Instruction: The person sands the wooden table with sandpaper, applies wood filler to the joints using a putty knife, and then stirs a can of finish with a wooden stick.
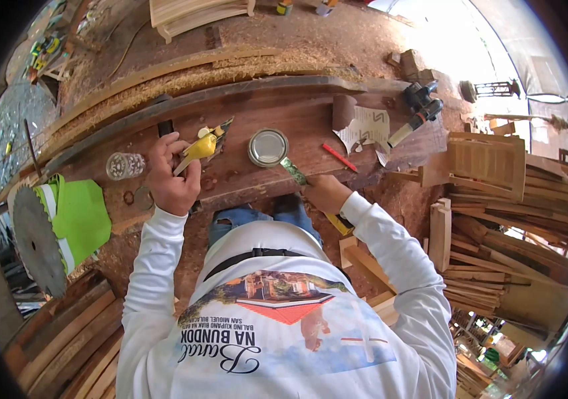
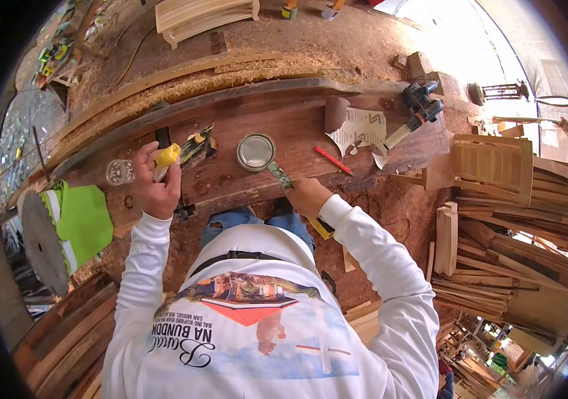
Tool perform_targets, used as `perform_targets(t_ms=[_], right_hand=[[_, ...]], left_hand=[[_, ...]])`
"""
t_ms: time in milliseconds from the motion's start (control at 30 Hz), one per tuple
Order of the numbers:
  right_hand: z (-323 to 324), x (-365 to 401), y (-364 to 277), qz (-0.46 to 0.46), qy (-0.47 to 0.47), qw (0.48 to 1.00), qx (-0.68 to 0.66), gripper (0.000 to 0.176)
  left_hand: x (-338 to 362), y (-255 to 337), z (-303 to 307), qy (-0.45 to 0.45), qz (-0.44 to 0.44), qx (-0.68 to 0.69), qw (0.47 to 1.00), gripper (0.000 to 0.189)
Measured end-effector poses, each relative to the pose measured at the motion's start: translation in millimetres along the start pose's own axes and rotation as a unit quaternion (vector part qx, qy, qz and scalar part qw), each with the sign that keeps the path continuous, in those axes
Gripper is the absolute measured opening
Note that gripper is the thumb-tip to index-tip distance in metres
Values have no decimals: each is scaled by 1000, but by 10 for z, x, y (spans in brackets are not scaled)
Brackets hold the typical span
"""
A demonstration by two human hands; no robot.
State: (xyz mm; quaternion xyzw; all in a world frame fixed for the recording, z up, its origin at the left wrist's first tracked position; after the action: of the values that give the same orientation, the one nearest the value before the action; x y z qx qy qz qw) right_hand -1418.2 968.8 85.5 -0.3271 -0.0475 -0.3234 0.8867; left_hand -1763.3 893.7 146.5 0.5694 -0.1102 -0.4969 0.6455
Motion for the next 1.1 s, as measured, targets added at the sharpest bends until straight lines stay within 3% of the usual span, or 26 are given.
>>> perform_targets(t_ms=[33, 67, 133, 233, 333, 433, 533, 733, 800, 933, 1033, 1100], right_hand=[[-3, 39, -8, -21, 54, 997, -58, 24], [-48, 85, 3, -115, 29, 981, -153, 25], [8, 145, -175, -297, -24, 895, -333, 26], [-29, 179, -174, -266, -26, 857, -441, 30], [-39, 236, -232, -332, -7, 799, -501, 32], [-57, 242, -352, -348, 37, 864, -362, 32], [-29, 230, -374, -332, 53, 882, -329, 32], [196, 158, -438, -351, -9, 879, -324, 30], [128, 201, -386, -324, 58, 895, -303, 31], [108, 285, -283, -282, 166, 920, -218, 37], [-106, 319, -90, -316, 205, 875, -304, 40], [-200, 342, -4, -357, 167, 856, -335, 41]], left_hand=[[9, -1, -7, 0, -1, -2, 1000, 57], [18, 2, -12, 0, -3, -4, 1000, 57], [43, 14, -21, -2, -1, -8, 1000, 57], [69, 17, -26, -6, 6, -9, 1000, 58], [89, 32, -15, -16, 17, -11, 1000, 55], [98, 59, 19, -31, 33, -21, 999, 50], [95, 61, 33, -29, 44, -24, 998, 50], [98, 45, 4, -14, 35, -1, 999, 49], [81, 77, -36, -6, 34, 24, 999, 46], [-8, 217, -157, 6, -25, -56, 998, 39], [-83, 124, -456, 23, -71, -59, 996, 38], [-147, 21, -700, 22, -95, -51, 994, 37]])
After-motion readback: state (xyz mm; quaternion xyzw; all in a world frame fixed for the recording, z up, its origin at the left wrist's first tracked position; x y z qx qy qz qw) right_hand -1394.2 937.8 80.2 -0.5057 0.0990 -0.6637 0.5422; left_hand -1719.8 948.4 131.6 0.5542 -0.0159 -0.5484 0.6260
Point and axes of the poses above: each hand's wrist, its own x-axis away from the middle knuckle, its own z-axis out of the back of the hand, y = z × x, the point moved 2 cm from there along -x, towards the middle knuckle, and after that the axes turned 8 degrees about y, right-handed, at the moved point
